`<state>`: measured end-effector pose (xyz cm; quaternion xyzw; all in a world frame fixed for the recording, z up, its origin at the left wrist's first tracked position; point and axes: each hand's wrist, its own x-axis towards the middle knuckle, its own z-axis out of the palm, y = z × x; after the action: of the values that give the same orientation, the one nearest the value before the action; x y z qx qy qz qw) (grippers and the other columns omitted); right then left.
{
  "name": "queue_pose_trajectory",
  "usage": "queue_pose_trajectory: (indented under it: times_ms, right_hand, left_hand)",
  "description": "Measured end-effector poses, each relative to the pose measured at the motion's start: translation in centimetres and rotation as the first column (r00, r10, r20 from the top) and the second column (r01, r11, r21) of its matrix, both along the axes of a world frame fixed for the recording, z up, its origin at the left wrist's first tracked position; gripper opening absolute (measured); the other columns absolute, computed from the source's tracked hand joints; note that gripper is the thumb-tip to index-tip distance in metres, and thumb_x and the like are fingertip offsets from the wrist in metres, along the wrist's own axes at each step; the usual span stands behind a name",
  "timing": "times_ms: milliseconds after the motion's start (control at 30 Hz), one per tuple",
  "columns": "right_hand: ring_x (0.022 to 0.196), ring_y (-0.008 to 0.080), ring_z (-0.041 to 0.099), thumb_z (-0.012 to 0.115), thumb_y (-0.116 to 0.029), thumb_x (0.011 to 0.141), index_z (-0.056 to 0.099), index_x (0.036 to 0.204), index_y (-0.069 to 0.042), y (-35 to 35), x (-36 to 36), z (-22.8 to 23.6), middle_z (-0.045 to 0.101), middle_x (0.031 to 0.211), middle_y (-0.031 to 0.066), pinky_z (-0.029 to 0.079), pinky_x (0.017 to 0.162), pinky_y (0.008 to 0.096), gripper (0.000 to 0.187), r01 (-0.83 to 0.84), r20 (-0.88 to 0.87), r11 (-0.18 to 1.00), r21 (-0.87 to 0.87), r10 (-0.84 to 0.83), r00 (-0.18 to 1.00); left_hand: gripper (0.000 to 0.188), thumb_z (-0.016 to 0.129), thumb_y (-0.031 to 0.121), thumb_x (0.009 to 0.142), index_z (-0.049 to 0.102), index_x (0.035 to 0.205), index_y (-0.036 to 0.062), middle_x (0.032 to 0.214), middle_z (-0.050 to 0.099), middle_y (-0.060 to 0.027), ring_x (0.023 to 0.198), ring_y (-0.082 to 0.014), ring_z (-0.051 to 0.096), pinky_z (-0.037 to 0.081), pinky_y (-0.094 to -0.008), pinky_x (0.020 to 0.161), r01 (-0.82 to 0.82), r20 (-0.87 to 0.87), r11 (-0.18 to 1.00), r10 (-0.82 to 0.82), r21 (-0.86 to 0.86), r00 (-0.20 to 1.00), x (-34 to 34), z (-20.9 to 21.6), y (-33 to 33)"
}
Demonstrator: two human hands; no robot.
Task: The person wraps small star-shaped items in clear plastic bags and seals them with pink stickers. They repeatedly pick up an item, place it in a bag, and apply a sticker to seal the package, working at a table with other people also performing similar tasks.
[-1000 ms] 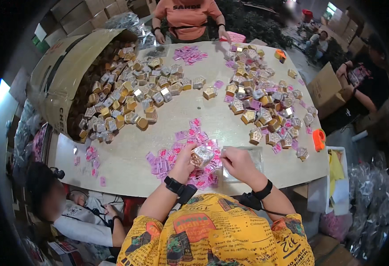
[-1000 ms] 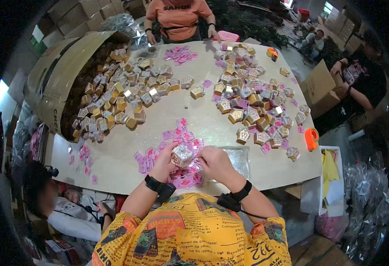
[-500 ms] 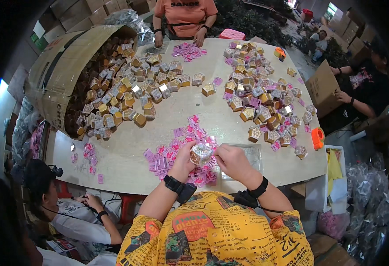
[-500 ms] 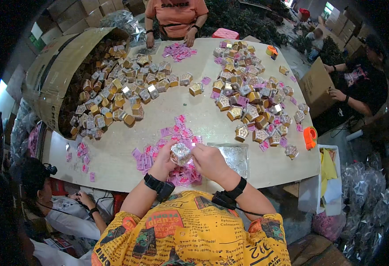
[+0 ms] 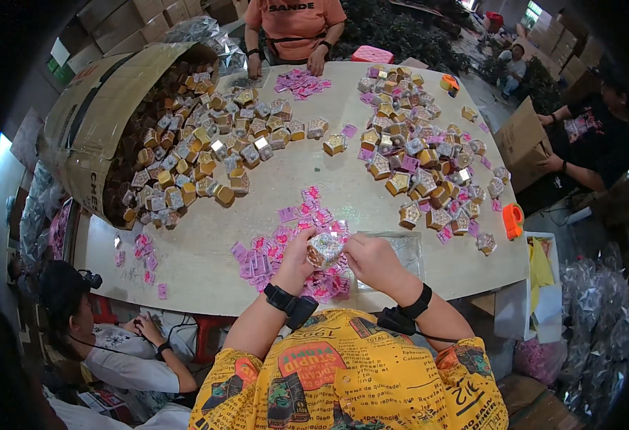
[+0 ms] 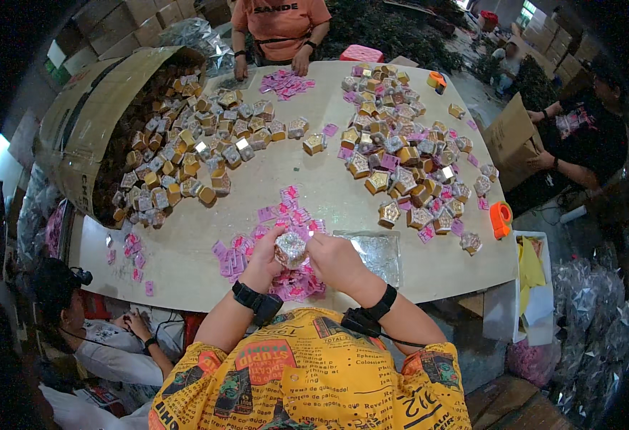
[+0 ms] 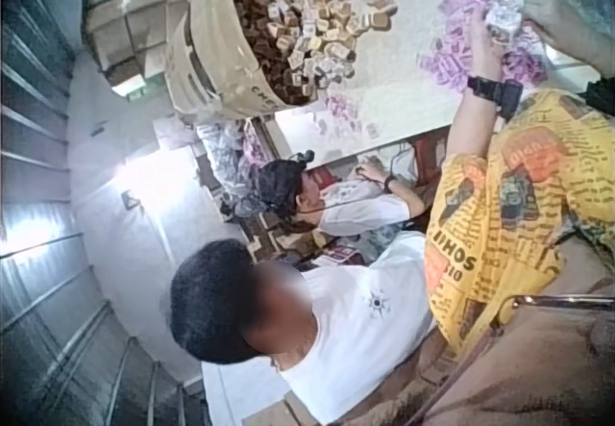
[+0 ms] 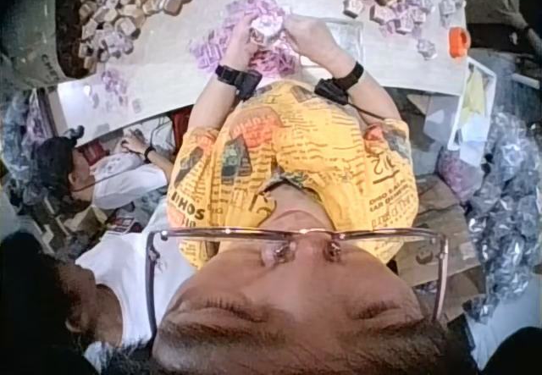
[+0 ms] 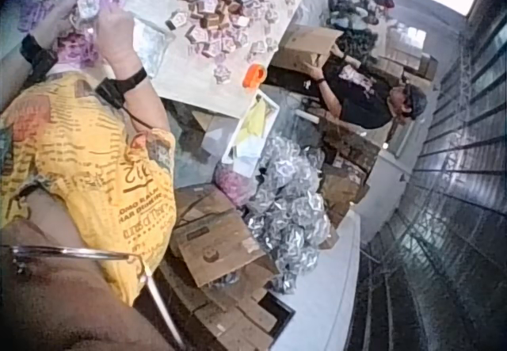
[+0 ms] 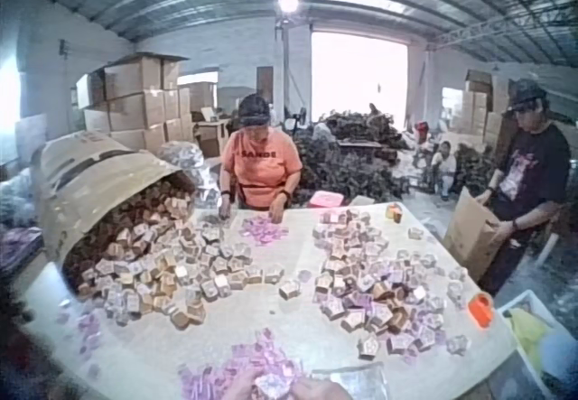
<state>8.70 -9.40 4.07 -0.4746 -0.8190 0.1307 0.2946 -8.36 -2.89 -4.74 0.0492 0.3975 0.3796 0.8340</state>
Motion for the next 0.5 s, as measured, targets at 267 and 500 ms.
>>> queue_pose_trajectory:
  times_ms: [267, 500]
  right_hand:
    - [0.066, 0.0322, 0.056, 0.061, -0.005, 0.072, 0.052, 0.077, -0.002, 0.1, 0.2, -0.3, 0.054, 0.071, 0.013, 0.047, 0.058, 0.0406, 0.01, -0.003, 0.038, 1.0, -0.027, 0.004, 0.999]
    - [0.065, 0.0352, 0.059, 0.057, -0.005, 0.07, 0.051, 0.075, -0.001, 0.5, 0.3, -0.6, 0.055, 0.073, 0.0159, 0.049, 0.057, 0.0437, 0.009, -0.027, 0.049, 0.998, -0.063, 0.03, 0.998]
  left_hand:
    - [0.02, 0.052, 0.02, 0.089, 0.057, 0.088, 0.0006, 0.081, 0.063, -0.0115, 0.072, -0.0237, 0.064, 0.055, -0.0388, 0.064, -0.032, -0.051, 0.998, 0.035, 0.055, 0.998, 0.1, -1.0, 0.2]
    - [0.019, 0.053, 0.018, 0.087, 0.06, 0.081, 0.0009, 0.074, 0.061, -0.0083, 0.064, -0.0183, 0.061, 0.05, -0.0331, 0.056, -0.045, -0.211, 0.979, 0.087, 0.196, 0.974, 0.0, -0.3, 0.3]
